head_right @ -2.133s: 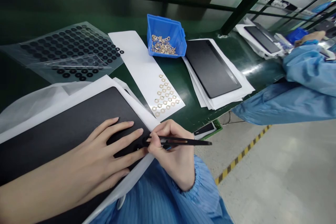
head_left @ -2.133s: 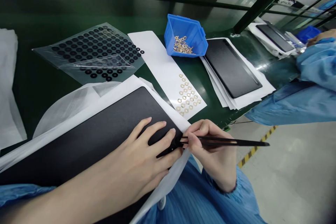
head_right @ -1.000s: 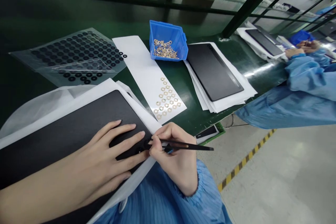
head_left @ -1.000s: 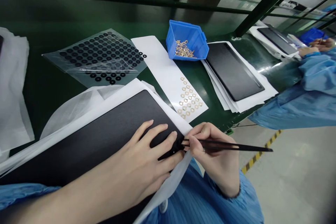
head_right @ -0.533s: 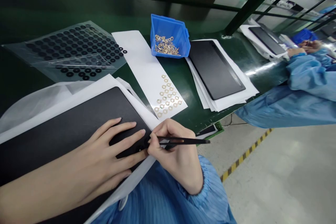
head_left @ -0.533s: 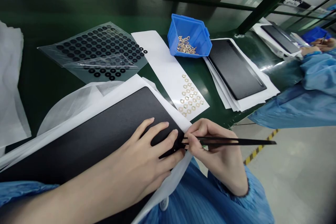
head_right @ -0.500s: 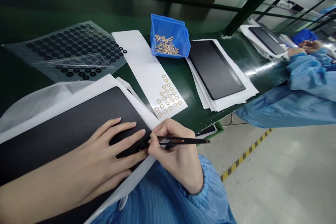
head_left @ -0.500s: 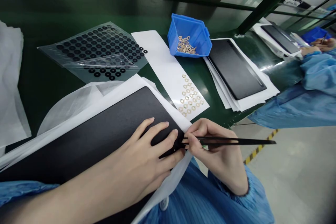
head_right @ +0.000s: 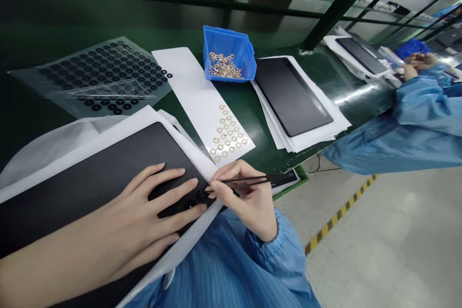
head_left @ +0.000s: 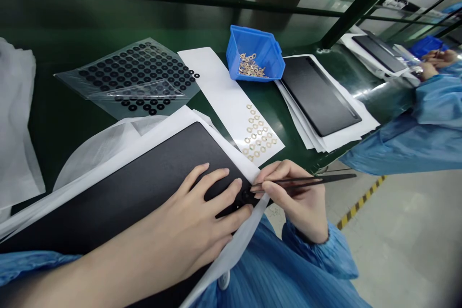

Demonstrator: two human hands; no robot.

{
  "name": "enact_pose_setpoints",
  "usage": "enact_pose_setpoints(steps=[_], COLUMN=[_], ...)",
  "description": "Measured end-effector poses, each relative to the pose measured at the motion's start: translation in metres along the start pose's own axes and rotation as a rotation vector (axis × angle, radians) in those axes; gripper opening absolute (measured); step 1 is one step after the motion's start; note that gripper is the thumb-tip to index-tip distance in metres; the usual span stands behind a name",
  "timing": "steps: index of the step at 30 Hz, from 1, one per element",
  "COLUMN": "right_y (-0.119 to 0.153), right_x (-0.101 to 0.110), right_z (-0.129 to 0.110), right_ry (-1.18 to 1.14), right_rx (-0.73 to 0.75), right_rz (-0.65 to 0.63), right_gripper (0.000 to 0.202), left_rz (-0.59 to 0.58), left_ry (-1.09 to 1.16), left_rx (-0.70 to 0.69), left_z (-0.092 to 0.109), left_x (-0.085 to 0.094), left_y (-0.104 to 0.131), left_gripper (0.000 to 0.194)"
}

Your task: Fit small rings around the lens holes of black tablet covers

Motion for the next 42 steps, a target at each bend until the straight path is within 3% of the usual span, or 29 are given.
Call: enact_pose_setpoints(steps=[8, 12, 22, 28, 30, 32, 36, 39, 42], right_y=[-0.001, -0.002, 0.000, 0.001, -0.017, -0.051, -0.153, -0.221, -0.255], right_x=[-0.007, -0.006, -0.007, 0.005, 0.021, 0.037, 0.043, 0.037, 0.025], right_z=[-0.014, -0.010, -0.011, -0.008, -0.018, -0.033, -0.051, -0.032, -0.010], right_ry=[0.017, 0.028, 0.021, -0.168, -0.120, 0.028, 0.293, 0.486, 0.554], right_rx=[0.162, 0.156, 0.197, 0.177, 0.217, 0.273, 0.301, 0.134, 0.066], right_rz=[-0.070, -0.048, -0.028, -0.007, 0.045, 0.100, 0.105, 0.136, 0.146], right_gripper=[0.019, 0.024, 0.020, 0.022, 0.024, 0.028, 0.026, 0.024, 0.020], left_rz=[0.001, 0.045, -0.007, -0.046, -0.052, -0.046, -0.067, -0.080, -0.083], left_ry=[0.000, -0.023, -0.060, -0.053, -0.035, -0.007, 0.029, 0.034, 0.027], left_rx=[-0.027, -0.055, -0.088, -0.097, -0.073, -0.042, -0.014, -0.017, -0.013], left_z=[0.000, 0.003, 0.004, 0.003, 0.001, -0.001, -0.001, 0.000, 0.000], left_x=[0.001, 0.006, 0.008, 0.003, 0.000, 0.000, 0.001, 0.004, 0.005], left_y=[0.002, 0.000, -0.002, 0.000, 0.001, 0.002, 0.002, 0.001, 0.001], left_gripper=[0.034, 0.032, 0.038, 0.037, 0.036, 0.036, 0.035, 0.035, 0.035])
Point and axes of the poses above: each hand's wrist, its own y-axis away from the middle knuckle, its own x-axis out of the back of the hand, z = x × y, the point moved 10 cm from there along -y, towards the middle knuckle, and after that the axes turned 5 degrees about x, right-handed, at the moved point
